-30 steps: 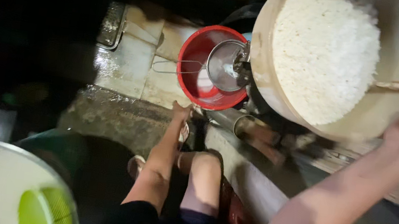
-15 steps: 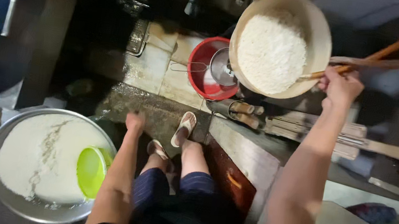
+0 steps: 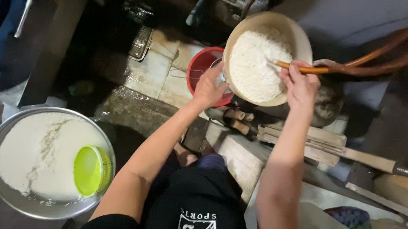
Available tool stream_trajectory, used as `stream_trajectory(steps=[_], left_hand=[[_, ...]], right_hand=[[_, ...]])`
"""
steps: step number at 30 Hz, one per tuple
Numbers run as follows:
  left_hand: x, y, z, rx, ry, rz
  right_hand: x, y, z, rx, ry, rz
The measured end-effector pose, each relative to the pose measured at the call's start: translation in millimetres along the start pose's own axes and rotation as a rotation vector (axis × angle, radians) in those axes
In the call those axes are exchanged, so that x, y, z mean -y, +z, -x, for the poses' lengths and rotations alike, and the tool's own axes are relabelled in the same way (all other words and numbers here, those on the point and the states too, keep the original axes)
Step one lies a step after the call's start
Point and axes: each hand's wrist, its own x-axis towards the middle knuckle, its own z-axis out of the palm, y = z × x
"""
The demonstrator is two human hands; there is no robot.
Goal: The person transfers grains from a large metal basin into a smaller green bowl by hand, and then pours the grains into a larger white container.
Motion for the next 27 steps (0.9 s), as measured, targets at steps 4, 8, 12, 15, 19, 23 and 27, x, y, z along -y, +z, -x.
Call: stream_trajectory(steps=[4,8,12,15,19,23,27], left_hand=[[-6,12,8,0.131,-0.113,-0.265],[1,13,9,0.155,-0.154,-0.311],[-1,16,12,0.136,-0.149,-0.309],[-9,19,12,0.118,-0.092,-0.293],[-11,20,6,0.108,-0.031,-0.353],[-10,18,5,0.117,-0.089,-0.395],[-14,15,3,0.083,-0.010,-0.470]], right_hand=[[-5,11,-23,-0.154,-0.141,-0.028],[-14,-12,-38,-0.299,-0.208,0.072],[-23,-43,-33,-0.481,-0.453,0.441],[-24,-60,-24,-0.540,-0.522,0.771],[-15,-78,-18,-0.326,-0.256,0.709],[-15,-62,-3,-0.170,-0.175,0.440],[-11,-61,1,-0.073,-0.147,0.312]])
